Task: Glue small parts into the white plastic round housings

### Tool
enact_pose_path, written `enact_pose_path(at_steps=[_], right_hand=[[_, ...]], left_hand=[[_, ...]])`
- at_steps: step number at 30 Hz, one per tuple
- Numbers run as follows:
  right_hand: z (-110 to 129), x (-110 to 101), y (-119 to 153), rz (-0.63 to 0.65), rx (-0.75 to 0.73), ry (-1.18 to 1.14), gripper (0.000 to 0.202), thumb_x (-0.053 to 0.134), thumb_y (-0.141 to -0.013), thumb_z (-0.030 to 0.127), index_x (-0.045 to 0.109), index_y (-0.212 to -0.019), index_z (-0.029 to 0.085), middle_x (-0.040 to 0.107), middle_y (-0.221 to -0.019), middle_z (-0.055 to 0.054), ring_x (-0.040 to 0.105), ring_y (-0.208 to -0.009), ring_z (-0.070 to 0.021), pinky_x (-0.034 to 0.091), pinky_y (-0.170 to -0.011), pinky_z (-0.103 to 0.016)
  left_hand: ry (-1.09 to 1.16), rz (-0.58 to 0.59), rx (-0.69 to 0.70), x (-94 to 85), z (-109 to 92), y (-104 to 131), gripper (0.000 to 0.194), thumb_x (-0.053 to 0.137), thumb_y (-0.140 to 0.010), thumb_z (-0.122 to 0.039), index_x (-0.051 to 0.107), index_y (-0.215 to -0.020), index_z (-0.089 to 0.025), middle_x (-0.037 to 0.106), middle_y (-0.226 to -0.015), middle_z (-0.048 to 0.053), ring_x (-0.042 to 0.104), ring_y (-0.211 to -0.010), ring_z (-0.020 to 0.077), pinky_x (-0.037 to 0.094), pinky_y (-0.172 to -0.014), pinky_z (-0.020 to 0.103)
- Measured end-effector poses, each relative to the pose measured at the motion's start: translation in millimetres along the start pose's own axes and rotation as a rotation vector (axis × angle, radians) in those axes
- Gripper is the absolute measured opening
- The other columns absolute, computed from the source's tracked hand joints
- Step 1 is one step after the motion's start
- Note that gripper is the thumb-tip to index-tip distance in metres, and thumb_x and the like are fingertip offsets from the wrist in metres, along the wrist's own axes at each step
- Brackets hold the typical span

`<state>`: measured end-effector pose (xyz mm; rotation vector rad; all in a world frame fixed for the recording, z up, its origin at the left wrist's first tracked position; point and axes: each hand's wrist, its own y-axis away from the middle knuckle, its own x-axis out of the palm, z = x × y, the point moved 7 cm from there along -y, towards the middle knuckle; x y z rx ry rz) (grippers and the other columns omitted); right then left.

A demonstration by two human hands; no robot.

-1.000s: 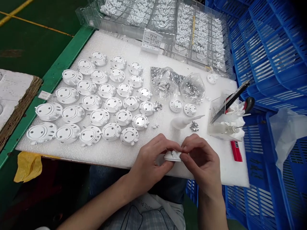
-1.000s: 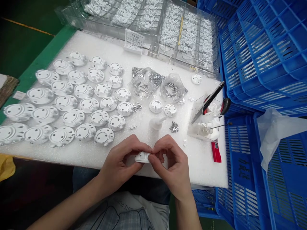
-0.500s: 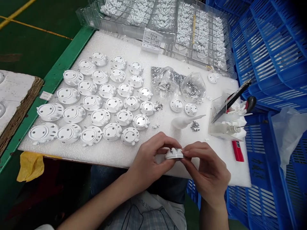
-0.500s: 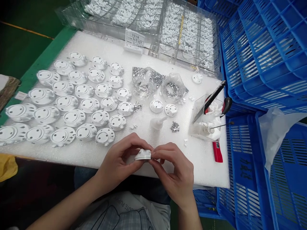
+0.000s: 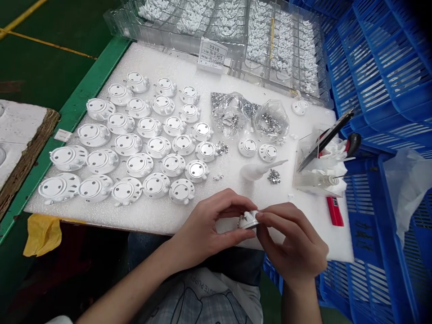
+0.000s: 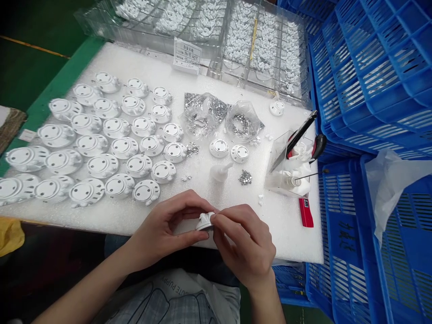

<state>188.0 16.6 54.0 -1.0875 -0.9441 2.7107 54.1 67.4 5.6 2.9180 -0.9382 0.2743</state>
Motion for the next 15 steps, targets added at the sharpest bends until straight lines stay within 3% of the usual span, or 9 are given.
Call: enact_pose_path(at_steps=[4, 8, 15], right_hand=[[-0.9, -1.4, 0.7, -0.024, 0.001, 0.019, 0.053, 0.067, -0.078, -0.008, 0.067, -0.120, 0.025, 0.070, -0.086, -0.003, 0.067, -0.074, -0.0177, 0.056, -0.060, -0.032], [-0.1, -2.1, 2.5, -0.050, -0.019, 0.008, 0.049, 0.069, -0.076, -0.009, 0.069, -0.115, 0.021, 0.071, -0.086, -0.004, 0.068, -0.075, -0.0184, 0.056, -0.061, -0.033], [-8.8, -2.7, 4.9, -0.127, 0.103, -0.145, 0.043, 0.069, -0.078, -0.005, 0.068, -0.110, 0.024, 0.074, -0.085, -0.002, 0.070, -0.076, -0.0204, 0.055, -0.060, -0.035]], left_hand=[[0.003, -0.003, -0.019, 0.3, 1.3, 1.3, 0.031, 0.080, -0.086, -0.026, 0.070, -0.115, -0.021, 0.070, -0.109, 0.006, 0.070, -0.101, 0.0188, 0.059, -0.095, 0.030], [-0.029, -0.002, -0.003, -0.1, -0.8, 1.4, 0.030, 0.079, -0.088, -0.030, 0.072, -0.116, -0.021, 0.072, -0.108, 0.006, 0.071, -0.100, 0.0194, 0.059, -0.093, 0.031], [0.048, 0.029, -0.024, -0.8, -2.5, 0.0, 0.026, 0.080, -0.086, -0.025, 0.074, -0.111, -0.021, 0.071, -0.107, 0.005, 0.069, -0.098, 0.0176, 0.060, -0.088, 0.027]])
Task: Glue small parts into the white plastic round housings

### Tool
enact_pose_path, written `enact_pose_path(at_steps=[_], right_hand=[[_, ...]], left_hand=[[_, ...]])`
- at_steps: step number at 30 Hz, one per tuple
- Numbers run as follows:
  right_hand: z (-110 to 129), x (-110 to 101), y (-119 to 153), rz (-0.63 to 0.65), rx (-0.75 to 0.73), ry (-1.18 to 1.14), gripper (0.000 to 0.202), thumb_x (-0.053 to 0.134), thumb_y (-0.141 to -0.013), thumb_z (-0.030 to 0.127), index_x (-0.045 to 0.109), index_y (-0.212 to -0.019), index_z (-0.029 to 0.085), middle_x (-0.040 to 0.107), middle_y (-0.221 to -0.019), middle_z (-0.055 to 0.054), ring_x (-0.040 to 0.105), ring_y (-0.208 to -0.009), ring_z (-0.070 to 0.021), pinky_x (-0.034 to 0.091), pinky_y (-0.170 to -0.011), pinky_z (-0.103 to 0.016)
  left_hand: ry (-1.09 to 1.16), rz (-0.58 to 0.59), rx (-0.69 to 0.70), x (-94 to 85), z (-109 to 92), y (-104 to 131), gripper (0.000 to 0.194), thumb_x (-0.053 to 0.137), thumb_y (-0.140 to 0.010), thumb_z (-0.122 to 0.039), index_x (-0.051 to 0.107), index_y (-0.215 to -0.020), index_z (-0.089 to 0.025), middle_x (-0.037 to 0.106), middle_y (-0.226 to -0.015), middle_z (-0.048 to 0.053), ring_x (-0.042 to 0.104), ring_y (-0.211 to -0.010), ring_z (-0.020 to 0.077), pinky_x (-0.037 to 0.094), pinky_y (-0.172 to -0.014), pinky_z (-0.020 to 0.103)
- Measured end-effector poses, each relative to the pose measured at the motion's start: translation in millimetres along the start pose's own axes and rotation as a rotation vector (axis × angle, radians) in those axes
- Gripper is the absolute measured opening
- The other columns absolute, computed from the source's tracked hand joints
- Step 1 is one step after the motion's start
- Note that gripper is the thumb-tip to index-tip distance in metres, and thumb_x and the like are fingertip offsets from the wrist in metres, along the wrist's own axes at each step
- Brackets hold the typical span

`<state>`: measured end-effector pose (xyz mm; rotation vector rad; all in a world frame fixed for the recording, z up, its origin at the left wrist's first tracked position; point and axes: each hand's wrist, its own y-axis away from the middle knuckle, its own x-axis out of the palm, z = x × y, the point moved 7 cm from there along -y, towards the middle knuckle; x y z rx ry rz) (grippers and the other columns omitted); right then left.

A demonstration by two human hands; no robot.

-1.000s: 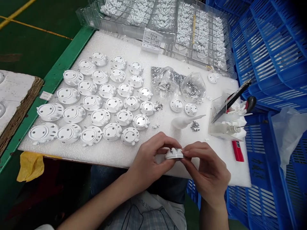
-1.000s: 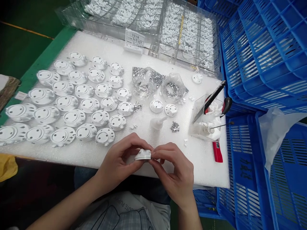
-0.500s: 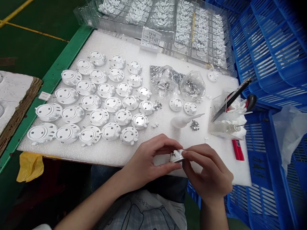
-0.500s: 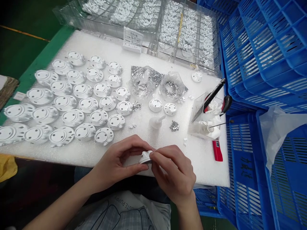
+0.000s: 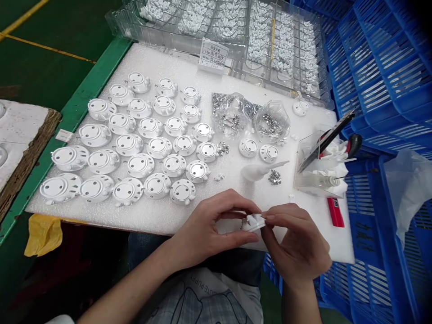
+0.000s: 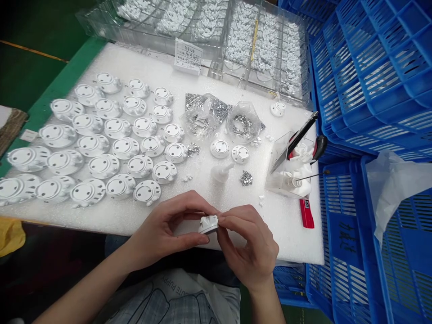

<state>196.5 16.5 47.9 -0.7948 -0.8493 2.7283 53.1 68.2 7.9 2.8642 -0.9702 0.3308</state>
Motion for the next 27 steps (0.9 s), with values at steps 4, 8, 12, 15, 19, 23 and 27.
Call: enact_pose_path(at_steps=[4, 8, 12, 15, 19, 23, 27], right_hand=[[0.4, 1.1, -0.7, 0.000, -0.009, -0.022, 0.043, 0.069, -0.077, -0.006, 0.068, -0.109, 0.022, 0.073, -0.087, -0.003, 0.069, -0.077, -0.0197, 0.054, -0.061, -0.034], [1.8, 1.9, -1.5, -0.008, -0.002, -0.020, 0.039, 0.069, -0.079, -0.005, 0.067, -0.107, 0.023, 0.072, -0.086, -0.003, 0.067, -0.076, -0.0192, 0.053, -0.060, -0.034], [-1.2, 1.1, -2.0, -0.035, 0.086, -0.069, 0.034, 0.067, -0.080, -0.004, 0.066, -0.100, 0.024, 0.069, -0.082, -0.002, 0.066, -0.077, -0.0195, 0.053, -0.061, -0.034], [-2.7, 1.3, -2.8, -0.033, 0.127, -0.120, 0.032, 0.066, -0.080, -0.005, 0.065, -0.096, 0.023, 0.068, -0.081, -0.001, 0.065, -0.077, -0.0184, 0.052, -0.062, -0.033], [-2.4, 2.5, -4.9, 0.004, 0.131, -0.141, 0.032, 0.066, -0.082, -0.004, 0.067, -0.098, 0.023, 0.068, -0.084, -0.002, 0.065, -0.079, -0.0182, 0.052, -0.063, -0.033], [0.1, 2.7, -5.7, 0.062, 0.069, -0.111, 0.037, 0.064, -0.083, -0.005, 0.067, -0.105, 0.023, 0.067, -0.085, -0.002, 0.063, -0.078, -0.0174, 0.050, -0.062, -0.032], [6.1, 5.2, -3.7, 0.168, -0.061, -0.017, 0.040, 0.061, -0.082, -0.008, 0.067, -0.110, 0.020, 0.066, -0.089, -0.004, 0.061, -0.078, -0.0168, 0.049, -0.062, -0.032]], left_hand=[[-0.017, 0.031, -0.002, 0.8, -1.4, 1.3, 0.027, 0.080, -0.087, -0.025, 0.072, -0.112, -0.024, 0.069, -0.110, 0.004, 0.068, -0.101, 0.0162, 0.059, -0.086, 0.023], [-0.074, 0.054, 0.020, 2.4, -3.9, 2.3, 0.032, 0.080, -0.086, -0.025, 0.071, -0.117, -0.027, 0.067, -0.113, 0.003, 0.066, -0.104, 0.0162, 0.059, -0.085, 0.023], [-0.084, 0.064, 0.044, 4.0, -4.6, 2.8, 0.039, 0.083, -0.084, -0.026, 0.071, -0.121, -0.028, 0.066, -0.118, 0.005, 0.066, -0.106, 0.0181, 0.060, -0.086, 0.025], [-0.039, 0.078, 0.060, 5.5, -3.9, 3.4, 0.040, 0.084, -0.083, -0.025, 0.070, -0.121, -0.027, 0.069, -0.115, 0.005, 0.068, -0.104, 0.0189, 0.060, -0.089, 0.028], [0.020, 0.072, 0.043, 5.1, -0.5, 4.0, 0.038, 0.084, -0.083, -0.025, 0.070, -0.118, -0.026, 0.071, -0.113, 0.005, 0.070, -0.105, 0.0205, 0.059, -0.091, 0.031], [0.042, 0.079, 0.040, 5.9, -0.1, 4.7, 0.040, 0.085, -0.082, -0.021, 0.071, -0.119, -0.028, 0.074, -0.111, 0.003, 0.072, -0.103, 0.0183, 0.058, -0.091, 0.028], [0.032, 0.068, 0.006, 6.3, 1.9, 4.3, 0.040, 0.087, -0.079, -0.019, 0.073, -0.116, -0.028, 0.075, -0.108, 0.001, 0.072, -0.099, 0.0176, 0.058, -0.087, 0.027]])
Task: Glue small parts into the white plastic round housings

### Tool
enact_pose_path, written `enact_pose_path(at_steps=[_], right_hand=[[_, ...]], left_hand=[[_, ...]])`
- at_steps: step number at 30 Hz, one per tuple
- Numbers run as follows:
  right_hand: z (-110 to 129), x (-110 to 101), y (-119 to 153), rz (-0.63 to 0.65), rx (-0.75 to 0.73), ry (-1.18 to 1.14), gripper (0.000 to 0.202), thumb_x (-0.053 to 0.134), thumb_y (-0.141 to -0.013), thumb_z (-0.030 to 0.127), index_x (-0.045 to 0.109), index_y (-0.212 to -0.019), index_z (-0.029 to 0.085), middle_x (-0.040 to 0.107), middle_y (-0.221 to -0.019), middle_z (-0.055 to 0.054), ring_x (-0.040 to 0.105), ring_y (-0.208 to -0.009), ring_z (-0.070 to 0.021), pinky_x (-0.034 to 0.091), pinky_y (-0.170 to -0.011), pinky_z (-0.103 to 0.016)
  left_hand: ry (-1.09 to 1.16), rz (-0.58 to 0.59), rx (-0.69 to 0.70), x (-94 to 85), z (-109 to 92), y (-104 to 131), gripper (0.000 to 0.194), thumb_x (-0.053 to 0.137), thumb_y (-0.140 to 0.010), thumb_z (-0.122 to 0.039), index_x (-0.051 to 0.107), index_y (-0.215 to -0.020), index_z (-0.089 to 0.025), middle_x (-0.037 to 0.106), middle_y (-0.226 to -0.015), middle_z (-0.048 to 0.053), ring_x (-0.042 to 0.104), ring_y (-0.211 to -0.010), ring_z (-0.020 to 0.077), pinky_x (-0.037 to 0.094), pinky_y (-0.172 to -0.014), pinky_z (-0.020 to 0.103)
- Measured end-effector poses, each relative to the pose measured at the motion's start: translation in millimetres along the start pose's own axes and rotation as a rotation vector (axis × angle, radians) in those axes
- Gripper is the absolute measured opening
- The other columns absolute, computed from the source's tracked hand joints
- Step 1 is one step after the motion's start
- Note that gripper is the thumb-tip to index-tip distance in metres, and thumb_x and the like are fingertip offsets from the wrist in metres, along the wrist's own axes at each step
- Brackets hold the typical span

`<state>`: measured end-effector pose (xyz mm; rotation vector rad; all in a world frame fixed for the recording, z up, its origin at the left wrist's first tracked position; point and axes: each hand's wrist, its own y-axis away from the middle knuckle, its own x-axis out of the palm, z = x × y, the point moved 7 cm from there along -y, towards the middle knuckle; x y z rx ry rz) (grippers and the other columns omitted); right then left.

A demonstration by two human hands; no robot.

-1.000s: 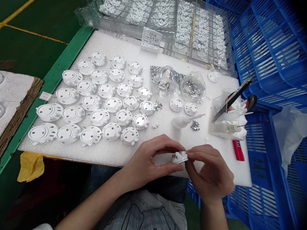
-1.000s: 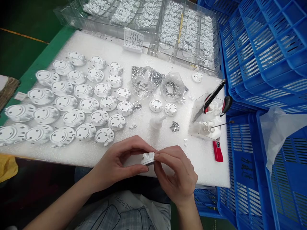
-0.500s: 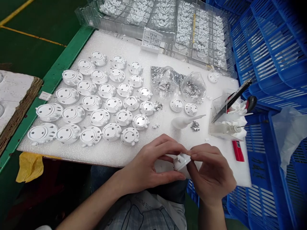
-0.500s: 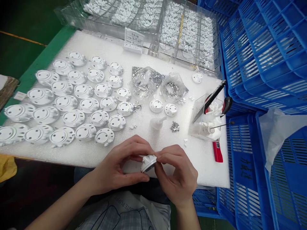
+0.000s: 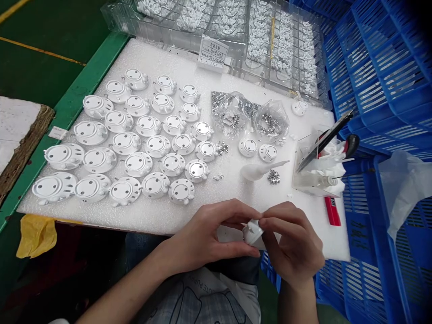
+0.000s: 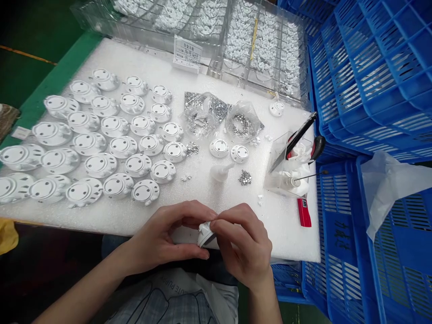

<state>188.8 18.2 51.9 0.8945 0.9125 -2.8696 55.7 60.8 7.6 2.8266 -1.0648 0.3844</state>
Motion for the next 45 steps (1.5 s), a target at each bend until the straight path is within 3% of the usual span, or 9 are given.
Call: enact_pose_path(at_steps=[9, 19, 38, 45], right_hand=[[-2.0, -0.2, -1.1, -0.034, 0.018, -0.059, 0.040, 0.062, -0.082, -0.010, 0.067, -0.108, 0.019, 0.067, -0.087, -0.004, 0.062, -0.079, -0.0160, 0.048, -0.061, -0.031], [-6.8, -1.3, 1.0, -0.112, 0.092, -0.204, 0.038, 0.063, -0.079, -0.014, 0.063, -0.101, 0.017, 0.066, -0.090, -0.002, 0.062, -0.084, -0.0136, 0.049, -0.064, -0.030], [0.1, -2.7, 3.3, -0.229, -0.020, -0.126, 0.033, 0.064, -0.076, -0.014, 0.064, -0.094, 0.014, 0.066, -0.091, -0.003, 0.062, -0.079, -0.0133, 0.050, -0.059, -0.031], [2.8, -1.7, 3.1, -0.205, -0.060, -0.099, 0.044, 0.062, -0.076, -0.017, 0.067, -0.109, 0.012, 0.064, -0.094, -0.004, 0.062, -0.079, -0.0136, 0.051, -0.056, -0.031]], left_hand=[[0.033, 0.013, -0.014, 0.5, -0.8, -1.3, 0.039, 0.087, -0.078, -0.015, 0.073, -0.112, -0.026, 0.073, -0.105, -0.001, 0.070, -0.100, 0.0154, 0.056, -0.087, 0.023], [0.049, 0.017, -0.049, -1.0, 2.3, -1.0, 0.039, 0.088, -0.078, -0.021, 0.074, -0.114, -0.024, 0.074, -0.108, 0.002, 0.070, -0.099, 0.0176, 0.057, -0.088, 0.027], [-0.006, -0.008, 0.155, -2.9, -3.8, 1.9, 0.050, 0.085, -0.082, -0.023, 0.072, -0.129, -0.033, 0.079, -0.120, 0.004, 0.074, -0.111, 0.0222, 0.057, -0.096, 0.028], [-0.061, -0.009, 0.228, -2.0, -9.2, 1.8, 0.053, 0.084, -0.082, -0.018, 0.071, -0.132, -0.031, 0.079, -0.121, 0.005, 0.075, -0.110, 0.0208, 0.057, -0.096, 0.026]])
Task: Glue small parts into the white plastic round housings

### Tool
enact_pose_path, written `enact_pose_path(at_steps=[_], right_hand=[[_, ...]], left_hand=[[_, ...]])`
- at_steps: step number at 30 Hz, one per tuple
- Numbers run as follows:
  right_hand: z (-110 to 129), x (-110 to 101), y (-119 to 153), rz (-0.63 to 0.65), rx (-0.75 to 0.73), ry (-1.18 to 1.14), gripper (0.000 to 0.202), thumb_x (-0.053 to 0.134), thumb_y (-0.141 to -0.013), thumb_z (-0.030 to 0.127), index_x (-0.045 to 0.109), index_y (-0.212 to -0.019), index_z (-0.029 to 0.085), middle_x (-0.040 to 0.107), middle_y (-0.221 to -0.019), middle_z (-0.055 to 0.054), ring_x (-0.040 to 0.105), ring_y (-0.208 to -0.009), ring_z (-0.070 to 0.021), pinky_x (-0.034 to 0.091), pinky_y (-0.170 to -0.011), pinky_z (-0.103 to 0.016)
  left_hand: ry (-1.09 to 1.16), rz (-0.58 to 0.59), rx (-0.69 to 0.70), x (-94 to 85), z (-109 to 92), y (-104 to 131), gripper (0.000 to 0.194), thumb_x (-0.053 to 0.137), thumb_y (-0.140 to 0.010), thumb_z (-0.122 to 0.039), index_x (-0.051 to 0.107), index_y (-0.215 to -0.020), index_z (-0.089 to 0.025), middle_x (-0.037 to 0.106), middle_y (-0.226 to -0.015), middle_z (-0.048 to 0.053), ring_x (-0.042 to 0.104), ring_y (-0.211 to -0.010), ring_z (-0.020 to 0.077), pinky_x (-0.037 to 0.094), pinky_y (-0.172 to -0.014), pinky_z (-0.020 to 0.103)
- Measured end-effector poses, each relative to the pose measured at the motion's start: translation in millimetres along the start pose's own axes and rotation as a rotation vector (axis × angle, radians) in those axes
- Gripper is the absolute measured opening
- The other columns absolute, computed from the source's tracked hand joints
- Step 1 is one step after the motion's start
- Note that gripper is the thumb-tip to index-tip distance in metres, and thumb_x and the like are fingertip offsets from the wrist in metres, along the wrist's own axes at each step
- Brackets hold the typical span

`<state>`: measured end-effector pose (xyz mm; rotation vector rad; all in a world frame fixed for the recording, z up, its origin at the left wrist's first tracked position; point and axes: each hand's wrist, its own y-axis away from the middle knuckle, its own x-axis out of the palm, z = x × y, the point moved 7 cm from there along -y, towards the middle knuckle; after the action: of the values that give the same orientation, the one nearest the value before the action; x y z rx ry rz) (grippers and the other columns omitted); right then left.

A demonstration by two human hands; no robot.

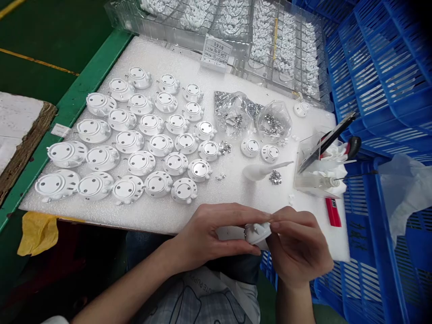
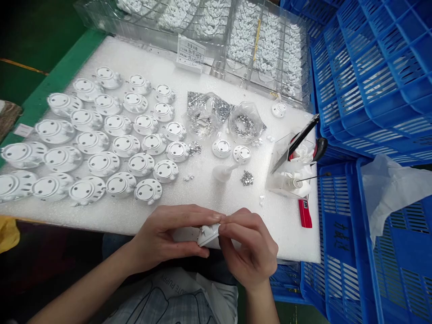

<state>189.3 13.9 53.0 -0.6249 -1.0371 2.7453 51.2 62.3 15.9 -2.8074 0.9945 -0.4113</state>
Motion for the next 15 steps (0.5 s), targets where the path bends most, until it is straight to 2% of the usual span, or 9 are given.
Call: enact_pose_path(at_steps=[4, 9, 15], right_hand=[[4.4, 0.9, -1.9, 0.063, -0.066, 0.062, 0.044, 0.062, -0.077, -0.016, 0.068, -0.112, 0.011, 0.065, -0.094, -0.006, 0.062, -0.079, -0.0145, 0.051, -0.055, -0.031], [5.5, 0.6, -3.6, 0.083, -0.067, 0.111, 0.040, 0.063, -0.078, -0.014, 0.070, -0.108, 0.012, 0.065, -0.089, -0.005, 0.062, -0.078, -0.0153, 0.052, -0.055, -0.031], [-1.1, -0.7, -2.5, 0.045, 0.030, 0.040, 0.037, 0.064, -0.078, -0.009, 0.068, -0.104, 0.017, 0.067, -0.084, -0.003, 0.061, -0.072, -0.0160, 0.051, -0.053, -0.031]], left_hand=[[-0.032, 0.003, -0.015, 0.4, 2.7, 2.2, 0.049, 0.085, -0.082, -0.020, 0.072, -0.129, -0.026, 0.080, -0.115, 0.006, 0.075, -0.106, 0.0215, 0.058, -0.092, 0.027], [-0.023, 0.009, -0.060, 1.4, 6.1, 2.9, 0.048, 0.086, -0.081, -0.021, 0.073, -0.127, -0.025, 0.080, -0.113, 0.005, 0.075, -0.103, 0.0199, 0.058, -0.092, 0.026], [-0.034, 0.008, -0.115, 0.1, 2.2, -0.3, 0.045, 0.086, -0.080, -0.025, 0.076, -0.124, -0.024, 0.081, -0.109, 0.005, 0.075, -0.092, 0.0181, 0.058, -0.086, 0.024]])
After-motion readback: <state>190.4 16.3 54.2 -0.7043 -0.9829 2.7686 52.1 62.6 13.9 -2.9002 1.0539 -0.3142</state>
